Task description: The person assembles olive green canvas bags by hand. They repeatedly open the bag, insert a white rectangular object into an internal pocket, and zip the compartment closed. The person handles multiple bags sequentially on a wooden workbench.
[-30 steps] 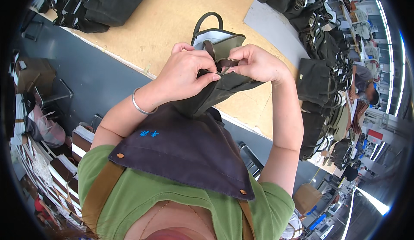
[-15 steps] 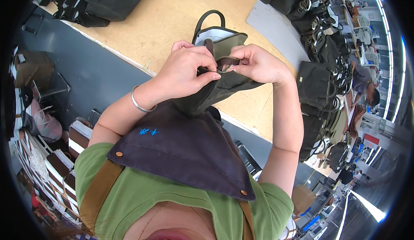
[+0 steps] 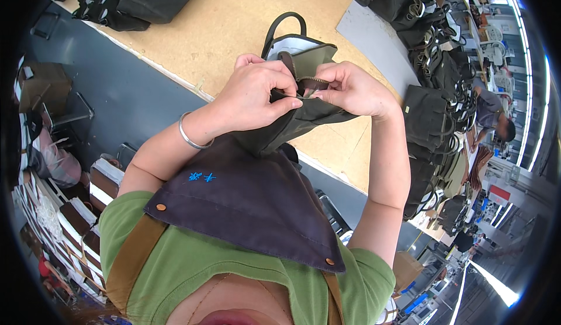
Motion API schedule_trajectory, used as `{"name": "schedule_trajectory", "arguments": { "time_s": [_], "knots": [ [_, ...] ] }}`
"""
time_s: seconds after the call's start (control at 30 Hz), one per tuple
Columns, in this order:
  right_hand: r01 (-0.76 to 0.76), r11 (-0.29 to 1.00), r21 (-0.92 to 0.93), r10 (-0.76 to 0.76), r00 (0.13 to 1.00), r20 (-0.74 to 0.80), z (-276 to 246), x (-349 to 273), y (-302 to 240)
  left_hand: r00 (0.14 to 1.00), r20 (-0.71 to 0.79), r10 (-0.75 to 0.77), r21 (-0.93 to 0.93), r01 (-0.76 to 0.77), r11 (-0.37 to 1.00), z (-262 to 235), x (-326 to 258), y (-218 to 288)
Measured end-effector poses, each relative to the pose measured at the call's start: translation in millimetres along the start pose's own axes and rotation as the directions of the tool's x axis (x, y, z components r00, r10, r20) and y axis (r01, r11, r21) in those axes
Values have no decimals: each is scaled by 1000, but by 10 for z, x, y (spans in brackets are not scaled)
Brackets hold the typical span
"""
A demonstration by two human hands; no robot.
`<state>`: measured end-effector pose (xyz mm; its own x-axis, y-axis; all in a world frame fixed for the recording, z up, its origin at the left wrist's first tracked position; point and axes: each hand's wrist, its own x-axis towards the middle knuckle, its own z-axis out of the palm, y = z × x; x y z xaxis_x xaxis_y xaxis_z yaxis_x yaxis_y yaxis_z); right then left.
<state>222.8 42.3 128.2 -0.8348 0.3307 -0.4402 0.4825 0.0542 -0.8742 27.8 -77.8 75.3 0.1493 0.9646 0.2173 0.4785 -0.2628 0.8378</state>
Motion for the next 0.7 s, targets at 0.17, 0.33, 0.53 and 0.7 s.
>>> {"name": "schedule_trajectory", "arguments": {
  "time_s": [0.17,0.33,0.53,0.7],
  "knots": [
    [-58,997,44,58,998,-5,40,-7,-79,999,9,-34,-6,34,999,-9,-18,21],
    [-32,999,2,32,999,16,27,-16,-63,998,18,-53,-18,53,998,-4,-31,19],
    [-70,996,61,69,997,31,40,-17,-54,999,-15,-45,-20,45,999,7,-57,14],
    [-10,1000,-1,10,1000,20,64,-4,-49,999,-31,-38,-33,37,999,15,-86,25]
  ]
}}
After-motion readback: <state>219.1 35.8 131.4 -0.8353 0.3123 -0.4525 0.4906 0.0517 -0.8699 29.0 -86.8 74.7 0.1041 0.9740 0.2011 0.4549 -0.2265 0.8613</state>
